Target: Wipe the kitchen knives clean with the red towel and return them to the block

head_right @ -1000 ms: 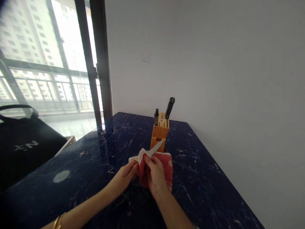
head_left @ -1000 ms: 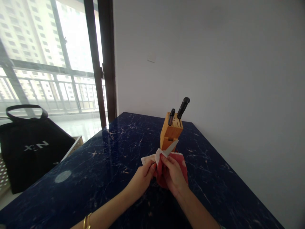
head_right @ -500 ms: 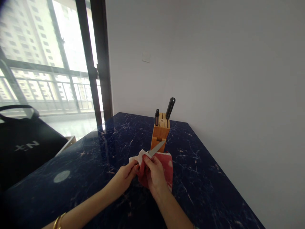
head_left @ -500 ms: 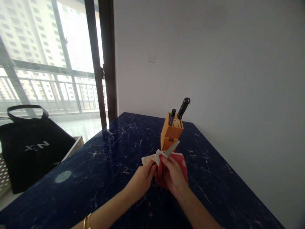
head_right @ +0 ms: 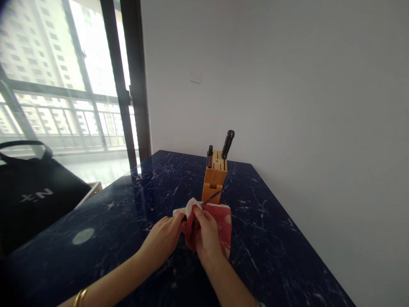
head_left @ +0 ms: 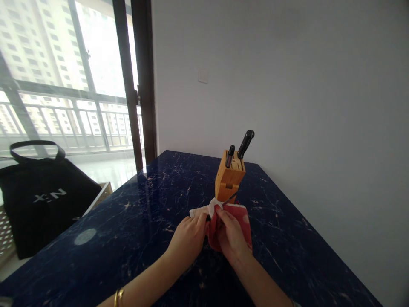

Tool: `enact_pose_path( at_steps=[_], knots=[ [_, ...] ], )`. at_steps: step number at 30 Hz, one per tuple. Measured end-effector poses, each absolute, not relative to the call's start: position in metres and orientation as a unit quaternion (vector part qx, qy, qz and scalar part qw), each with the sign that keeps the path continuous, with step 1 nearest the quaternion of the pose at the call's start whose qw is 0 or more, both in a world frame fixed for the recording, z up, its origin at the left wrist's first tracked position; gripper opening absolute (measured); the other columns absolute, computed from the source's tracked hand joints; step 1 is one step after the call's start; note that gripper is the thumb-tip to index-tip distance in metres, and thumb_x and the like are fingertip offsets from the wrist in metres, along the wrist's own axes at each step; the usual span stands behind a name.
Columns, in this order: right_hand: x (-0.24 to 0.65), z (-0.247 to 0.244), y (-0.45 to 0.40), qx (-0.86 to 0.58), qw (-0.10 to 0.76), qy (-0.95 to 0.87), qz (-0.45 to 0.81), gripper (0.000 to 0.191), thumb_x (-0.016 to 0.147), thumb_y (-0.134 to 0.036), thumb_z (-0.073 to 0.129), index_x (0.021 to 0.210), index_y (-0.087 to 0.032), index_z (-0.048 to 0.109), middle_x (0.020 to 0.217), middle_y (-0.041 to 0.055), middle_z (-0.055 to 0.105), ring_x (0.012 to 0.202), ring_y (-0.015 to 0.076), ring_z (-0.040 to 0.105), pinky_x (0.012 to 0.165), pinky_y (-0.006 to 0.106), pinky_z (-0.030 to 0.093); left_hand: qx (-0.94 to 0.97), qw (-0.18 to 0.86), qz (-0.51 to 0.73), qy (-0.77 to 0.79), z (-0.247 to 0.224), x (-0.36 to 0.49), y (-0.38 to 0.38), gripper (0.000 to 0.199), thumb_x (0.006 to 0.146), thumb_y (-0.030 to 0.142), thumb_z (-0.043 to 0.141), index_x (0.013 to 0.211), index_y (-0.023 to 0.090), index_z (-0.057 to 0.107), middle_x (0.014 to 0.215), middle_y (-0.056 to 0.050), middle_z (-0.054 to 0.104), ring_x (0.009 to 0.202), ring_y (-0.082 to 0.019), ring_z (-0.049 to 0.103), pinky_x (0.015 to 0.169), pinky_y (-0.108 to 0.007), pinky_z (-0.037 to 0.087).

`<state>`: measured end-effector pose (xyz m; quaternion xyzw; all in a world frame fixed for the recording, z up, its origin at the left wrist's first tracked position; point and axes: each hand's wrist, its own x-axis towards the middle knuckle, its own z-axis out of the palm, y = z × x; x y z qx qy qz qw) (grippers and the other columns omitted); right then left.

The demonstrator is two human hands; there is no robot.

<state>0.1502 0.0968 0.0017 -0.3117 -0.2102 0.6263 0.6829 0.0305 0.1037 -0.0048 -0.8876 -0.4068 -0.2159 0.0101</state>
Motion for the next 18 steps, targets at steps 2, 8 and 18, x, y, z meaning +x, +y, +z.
enact_pose_path(
  at_steps=[2, 8, 18],
  knots=[
    [0.149, 0.002, 0.097, -0.317, 0.686, -0.215, 0.619, 0.018, 0.057, -0.025, 0.074, 0.06, -0.015, 0.059, 0.052, -0.0033, 0.058, 0.046, 0.0081, 0.05, 0.046, 0.02, 0.042, -0.895, 0.044, -0.195, -0.398, -0.005, 0.03, 0.103, 0.025, 0.086, 0.01, 0.027, 0.09, 0.017, 0.051, 0.082, -0.005, 0.057, 0.068, -0.02, 0.054, 0.063, -0.034, 0.039],
    [0.153, 0.001, 0.098, -0.338, 0.677, -0.222, 0.614, 0.018, 0.057, -0.025, 0.074, 0.06, -0.014, 0.06, 0.051, -0.0033, 0.057, 0.044, 0.0075, 0.049, 0.044, 0.019, 0.041, -0.862, -0.114, -0.267, -0.415, -0.009, 0.031, 0.103, 0.023, 0.088, 0.016, 0.028, 0.092, 0.017, 0.05, 0.08, -0.004, 0.059, 0.069, -0.017, 0.056, 0.065, -0.03, 0.04],
    [0.161, 0.002, 0.101, -0.315, 0.662, -0.281, 0.619, 0.014, 0.059, -0.024, 0.072, 0.061, -0.015, 0.062, 0.048, -0.0028, 0.055, 0.043, 0.0083, 0.047, 0.044, 0.02, 0.037, -0.617, -0.59, -0.41, -0.321, -0.018, 0.04, 0.114, 0.035, 0.08, 0.05, 0.04, 0.075, 0.016, 0.047, 0.048, 0.008, 0.037, 0.037, -0.004, 0.027, 0.037, -0.018, 0.023]
  ],
)
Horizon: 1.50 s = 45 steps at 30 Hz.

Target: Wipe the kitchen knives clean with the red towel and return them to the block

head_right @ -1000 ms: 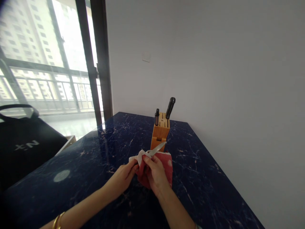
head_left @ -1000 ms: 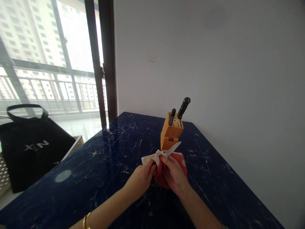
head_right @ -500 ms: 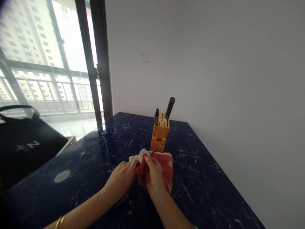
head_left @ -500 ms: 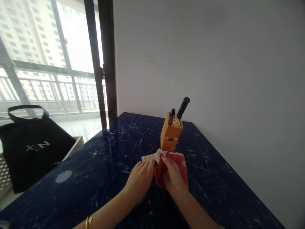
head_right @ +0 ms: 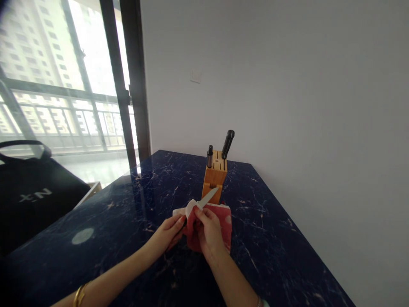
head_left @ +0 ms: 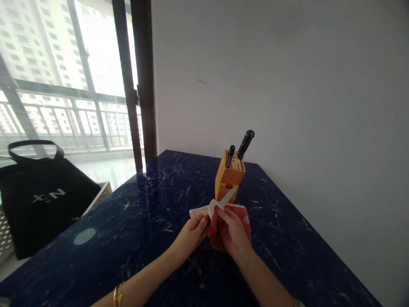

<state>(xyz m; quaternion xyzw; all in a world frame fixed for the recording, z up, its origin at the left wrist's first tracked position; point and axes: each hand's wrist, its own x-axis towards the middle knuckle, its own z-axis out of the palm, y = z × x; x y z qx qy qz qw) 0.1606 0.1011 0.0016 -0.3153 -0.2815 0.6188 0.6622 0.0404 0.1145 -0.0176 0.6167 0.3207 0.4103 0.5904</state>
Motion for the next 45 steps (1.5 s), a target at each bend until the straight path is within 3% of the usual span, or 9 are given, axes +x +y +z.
enact_pose_path(
  at_steps=[2, 11, 19, 22, 25, 28, 32, 38, 45],
  knots=[
    [0.161, 0.001, 0.101, -0.316, 0.665, -0.28, 0.616, 0.014, 0.059, -0.023, 0.073, 0.062, -0.014, 0.063, 0.05, -0.003, 0.056, 0.044, 0.0078, 0.047, 0.045, 0.02, 0.037, 0.612, 0.594, 0.409, 0.324, -0.019, 0.042, 0.114, 0.036, 0.079, 0.051, 0.041, 0.074, 0.016, 0.047, 0.047, 0.008, 0.036, 0.037, -0.004, 0.026, 0.037, -0.018, 0.022],
    [0.156, -0.003, 0.097, -0.327, 0.656, -0.278, 0.621, 0.018, 0.065, -0.03, 0.069, 0.071, -0.015, 0.06, 0.054, -0.0035, 0.055, 0.046, 0.0078, 0.048, 0.045, 0.02, 0.038, 0.698, 0.465, 0.42, 0.347, -0.016, 0.036, 0.107, 0.027, 0.082, 0.04, 0.041, 0.079, 0.016, 0.055, 0.062, 0.001, 0.052, 0.057, -0.011, 0.047, 0.051, -0.021, 0.035],
    [0.165, 0.0, 0.104, -0.305, 0.634, -0.335, 0.626, 0.017, 0.064, -0.028, 0.07, 0.062, -0.015, 0.058, 0.053, -0.0022, 0.057, 0.043, 0.0082, 0.047, 0.042, 0.02, 0.036, 0.591, 0.627, 0.405, 0.307, -0.024, 0.042, 0.117, 0.04, 0.077, 0.056, 0.04, 0.077, 0.017, 0.047, 0.044, 0.01, 0.03, 0.033, -0.004, 0.019, 0.031, -0.016, 0.017],
    [0.164, 0.001, 0.104, -0.304, 0.632, -0.33, 0.632, 0.017, 0.062, -0.027, 0.071, 0.065, -0.015, 0.06, 0.056, -0.0016, 0.058, 0.044, 0.0085, 0.048, 0.044, 0.021, 0.037, 0.616, 0.584, 0.419, 0.322, -0.023, 0.041, 0.117, 0.037, 0.079, 0.052, 0.04, 0.08, 0.016, 0.05, 0.047, 0.008, 0.037, 0.036, -0.005, 0.028, 0.036, -0.017, 0.024],
    [0.16, 0.002, 0.102, -0.321, 0.636, -0.311, 0.63, 0.019, 0.061, -0.026, 0.072, 0.07, -0.014, 0.061, 0.056, -0.002, 0.057, 0.046, 0.0086, 0.048, 0.045, 0.021, 0.039, 0.693, 0.472, 0.425, 0.342, -0.018, 0.038, 0.111, 0.027, 0.084, 0.039, 0.04, 0.08, 0.016, 0.054, 0.061, 0.002, 0.052, 0.053, -0.009, 0.046, 0.052, -0.021, 0.036],
    [0.156, 0.005, 0.099, -0.329, 0.651, -0.292, 0.619, 0.022, 0.06, -0.027, 0.073, 0.072, -0.015, 0.061, 0.057, -0.0026, 0.056, 0.046, 0.008, 0.048, 0.044, 0.02, 0.04, 0.738, 0.415, 0.404, 0.346, -0.013, 0.036, 0.105, 0.022, 0.086, 0.03, 0.038, 0.085, 0.018, 0.056, 0.07, 0.0, 0.058, 0.063, -0.012, 0.052, 0.061, -0.023, 0.038],
    [0.157, 0.009, 0.098, -0.33, 0.657, -0.279, 0.618, 0.024, 0.056, -0.027, 0.075, 0.07, -0.013, 0.06, 0.058, -0.0015, 0.057, 0.049, 0.0085, 0.05, 0.048, 0.02, 0.044, 0.721, 0.447, 0.415, 0.33, -0.016, 0.038, 0.105, 0.024, 0.086, 0.032, 0.037, 0.087, 0.017, 0.056, 0.075, -0.001, 0.059, 0.067, -0.013, 0.053, 0.063, -0.024, 0.04],
    [0.163, 0.009, 0.101, -0.325, 0.652, -0.287, 0.621, 0.022, 0.056, -0.024, 0.075, 0.071, -0.013, 0.062, 0.062, -0.0004, 0.06, 0.054, 0.0098, 0.053, 0.054, 0.021, 0.045, 0.661, 0.513, 0.434, 0.335, -0.025, 0.042, 0.112, 0.033, 0.085, 0.042, 0.036, 0.087, 0.014, 0.055, 0.064, 0.0, 0.053, 0.054, -0.01, 0.046, 0.051, -0.021, 0.037],
    [0.162, 0.008, 0.099, -0.342, 0.641, -0.313, 0.612, 0.021, 0.061, -0.03, 0.072, 0.066, -0.013, 0.062, 0.052, -0.0017, 0.056, 0.045, 0.0089, 0.049, 0.044, 0.02, 0.042, 0.699, 0.477, 0.419, 0.33, -0.02, 0.038, 0.108, 0.027, 0.083, 0.038, 0.041, 0.085, 0.016, 0.057, 0.068, 0.0, 0.055, 0.061, -0.012, 0.048, 0.057, -0.022, 0.038]
  ],
)
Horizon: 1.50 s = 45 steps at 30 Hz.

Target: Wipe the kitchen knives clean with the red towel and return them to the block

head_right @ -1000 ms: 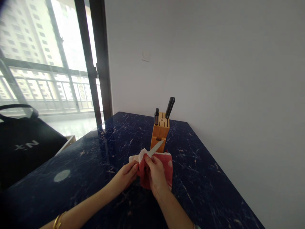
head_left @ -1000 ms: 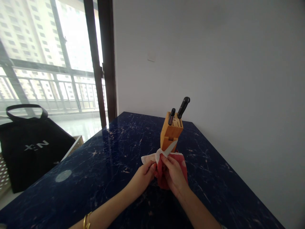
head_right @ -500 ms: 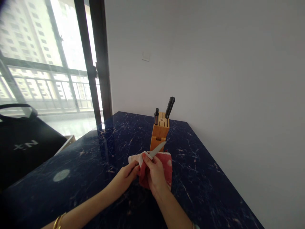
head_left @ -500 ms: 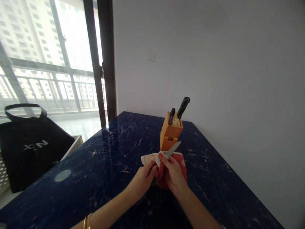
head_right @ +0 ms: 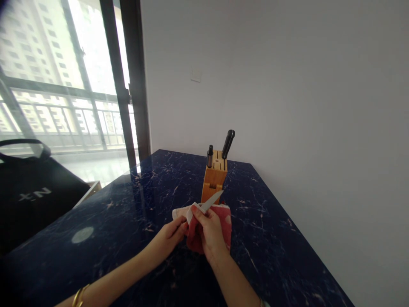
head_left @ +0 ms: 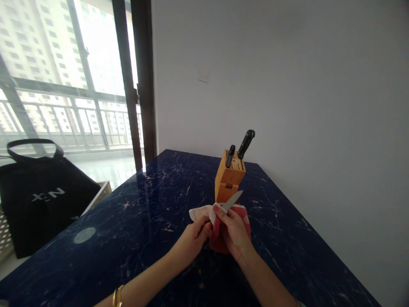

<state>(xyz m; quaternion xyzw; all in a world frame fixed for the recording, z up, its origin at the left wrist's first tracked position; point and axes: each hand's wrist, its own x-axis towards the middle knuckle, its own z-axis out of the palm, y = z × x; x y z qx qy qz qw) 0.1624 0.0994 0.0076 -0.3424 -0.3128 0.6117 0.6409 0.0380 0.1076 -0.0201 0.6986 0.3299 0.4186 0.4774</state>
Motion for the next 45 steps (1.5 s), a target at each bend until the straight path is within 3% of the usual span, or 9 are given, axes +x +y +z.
enact_pose_path(
  at_steps=[9, 13, 17, 22, 28, 39, 45],
  knots=[
    [0.168, 0.01, 0.101, -0.355, 0.645, -0.315, 0.599, 0.019, 0.06, -0.028, 0.073, 0.059, -0.013, 0.062, 0.054, 0.0, 0.06, 0.048, 0.0096, 0.052, 0.05, 0.021, 0.043, 0.668, 0.468, 0.449, 0.364, -0.018, 0.035, 0.117, 0.033, 0.083, 0.044, 0.038, 0.085, 0.015, 0.054, 0.068, -0.001, 0.054, 0.062, -0.012, 0.048, 0.057, -0.022, 0.038],
    [0.176, 0.011, 0.104, -0.36, 0.681, -0.299, 0.563, 0.017, 0.06, -0.027, 0.073, 0.065, -0.015, 0.062, 0.059, -0.001, 0.061, 0.053, 0.0103, 0.054, 0.053, 0.022, 0.044, 0.701, 0.428, 0.417, 0.39, -0.009, 0.022, 0.121, 0.034, 0.086, 0.044, 0.033, 0.077, 0.017, 0.051, 0.068, 0.001, 0.053, 0.063, -0.012, 0.046, 0.058, -0.022, 0.036],
    [0.187, 0.013, 0.107, -0.376, 0.72, -0.26, 0.522, 0.021, 0.059, -0.027, 0.073, 0.058, -0.017, 0.054, 0.053, -0.0044, 0.056, 0.048, 0.0095, 0.051, 0.049, 0.022, 0.042, 0.701, 0.391, 0.42, 0.424, -0.006, 0.019, 0.121, 0.036, 0.087, 0.044, 0.026, 0.072, 0.019, 0.046, 0.062, 0.004, 0.046, 0.057, -0.011, 0.042, 0.054, -0.022, 0.033],
    [0.194, 0.014, 0.107, -0.385, 0.743, -0.277, 0.472, 0.025, 0.061, -0.031, 0.071, 0.058, -0.018, 0.05, 0.053, -0.0056, 0.054, 0.046, 0.0086, 0.047, 0.047, 0.021, 0.04, 0.723, 0.357, 0.407, 0.43, -0.002, 0.019, 0.118, 0.03, 0.088, 0.042, 0.026, 0.081, 0.02, 0.046, 0.069, 0.001, 0.053, 0.066, -0.015, 0.049, 0.062, -0.025, 0.037],
    [0.188, 0.008, 0.109, -0.37, 0.755, -0.266, 0.472, 0.02, 0.063, -0.035, 0.068, 0.061, -0.018, 0.056, 0.053, -0.0045, 0.055, 0.048, 0.0097, 0.047, 0.049, 0.022, 0.039, 0.734, 0.346, 0.394, 0.432, -0.01, 0.021, 0.119, 0.021, 0.087, 0.038, 0.031, 0.092, 0.02, 0.039, 0.077, -0.001, 0.056, 0.07, -0.017, 0.054, 0.065, -0.028, 0.039],
    [0.166, 0.004, 0.104, -0.335, 0.714, -0.295, 0.54, 0.018, 0.063, -0.032, 0.07, 0.07, -0.017, 0.064, 0.066, -0.0002, 0.061, 0.058, 0.0109, 0.053, 0.058, 0.024, 0.043, 0.745, 0.354, 0.408, 0.391, -0.018, 0.029, 0.112, 0.008, 0.086, 0.029, 0.035, 0.084, 0.021, 0.035, 0.084, -0.005, 0.059, 0.078, -0.019, 0.058, 0.074, -0.032, 0.044],
    [0.171, 0.005, 0.104, -0.328, 0.732, -0.284, 0.524, 0.016, 0.063, -0.029, 0.07, 0.074, -0.017, 0.065, 0.07, 0.0, 0.064, 0.062, 0.0115, 0.056, 0.063, 0.025, 0.045, 0.727, 0.362, 0.439, 0.384, -0.019, 0.031, 0.113, 0.009, 0.087, 0.029, 0.035, 0.087, 0.021, 0.036, 0.09, -0.007, 0.061, 0.081, -0.019, 0.059, 0.074, -0.034, 0.044]
  ],
)
